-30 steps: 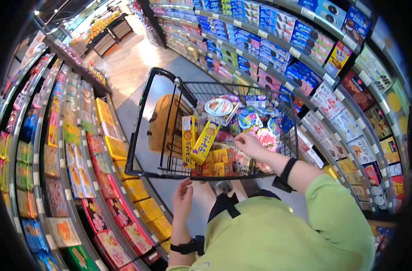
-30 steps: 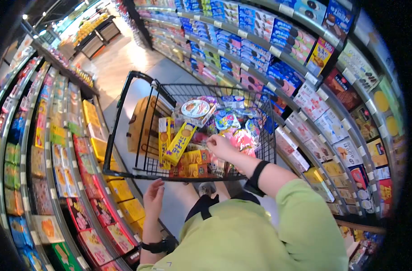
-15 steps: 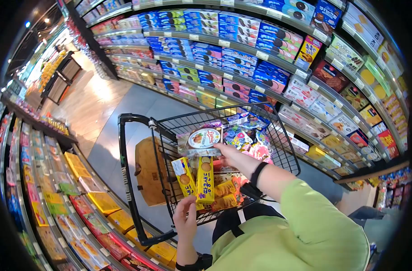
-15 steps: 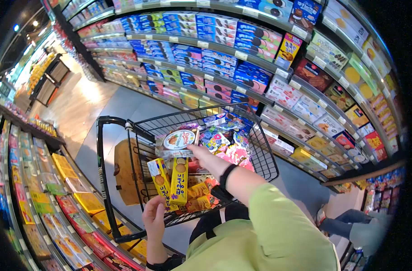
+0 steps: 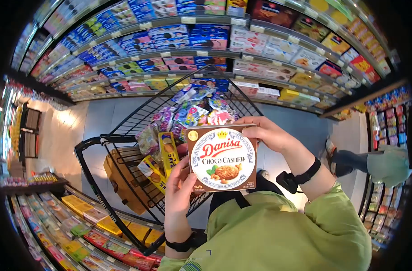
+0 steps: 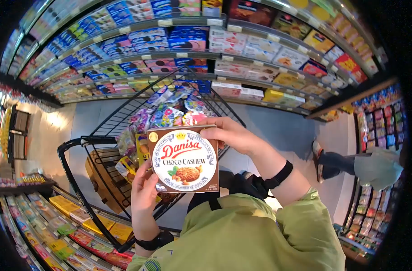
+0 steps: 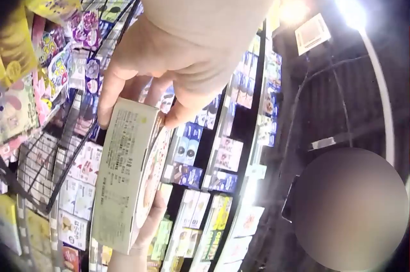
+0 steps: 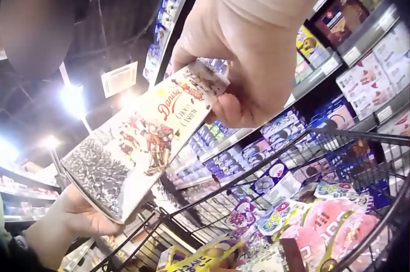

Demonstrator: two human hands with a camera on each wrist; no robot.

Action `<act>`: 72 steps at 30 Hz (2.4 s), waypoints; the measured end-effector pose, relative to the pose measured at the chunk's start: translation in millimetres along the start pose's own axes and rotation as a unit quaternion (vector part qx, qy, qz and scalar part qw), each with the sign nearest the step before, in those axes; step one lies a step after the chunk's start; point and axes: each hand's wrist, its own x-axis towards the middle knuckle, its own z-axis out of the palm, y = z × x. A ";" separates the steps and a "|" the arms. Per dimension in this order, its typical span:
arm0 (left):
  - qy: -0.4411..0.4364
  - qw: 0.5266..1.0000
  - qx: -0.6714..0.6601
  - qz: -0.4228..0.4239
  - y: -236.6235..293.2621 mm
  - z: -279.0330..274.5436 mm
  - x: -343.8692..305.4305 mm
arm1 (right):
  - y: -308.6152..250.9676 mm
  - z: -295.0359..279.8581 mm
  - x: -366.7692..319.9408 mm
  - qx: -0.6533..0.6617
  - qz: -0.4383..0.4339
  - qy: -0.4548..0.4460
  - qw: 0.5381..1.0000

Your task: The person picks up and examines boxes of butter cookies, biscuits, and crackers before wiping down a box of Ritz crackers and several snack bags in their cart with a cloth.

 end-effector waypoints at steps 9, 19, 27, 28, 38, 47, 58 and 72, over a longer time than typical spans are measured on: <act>-0.052 0.995 0.079 -0.003 -41.2 123.8 2.3 | 41.8 -92.2 -118.7 0.105 -0.064 0.124 0.985; -0.134 0.984 0.093 -0.077 -155.0 316.8 -15.4 | 112.0 -209.7 -324.7 0.218 -0.086 0.144 0.961; -0.337 0.913 0.231 0.011 -263.0 475.7 -34.1 | 140.1 -261.4 -431.9 -0.147 -0.176 0.476 0.849; -0.393 0.909 0.140 0.008 -276.5 493.9 -38.1 | 136.0 -263.9 -438.8 -0.211 -0.187 0.469 0.837; -0.255 0.926 0.025 -0.276 -320.8 593.9 67.3 | 145.1 -391.2 -494.4 -0.327 -0.207 0.556 0.736; -0.302 0.897 0.051 -0.320 -346.7 728.1 157.8 | 121.7 -540.2 -506.9 0.190 -0.187 0.385 0.884; -0.250 0.903 0.086 -0.339 -400.3 825.9 217.4 | 139.3 -672.3 -523.1 0.229 -0.169 0.392 0.875; -0.162 0.948 0.190 -0.198 -515.2 924.2 169.3 | 183.5 -873.4 -593.8 0.214 -0.044 0.229 0.949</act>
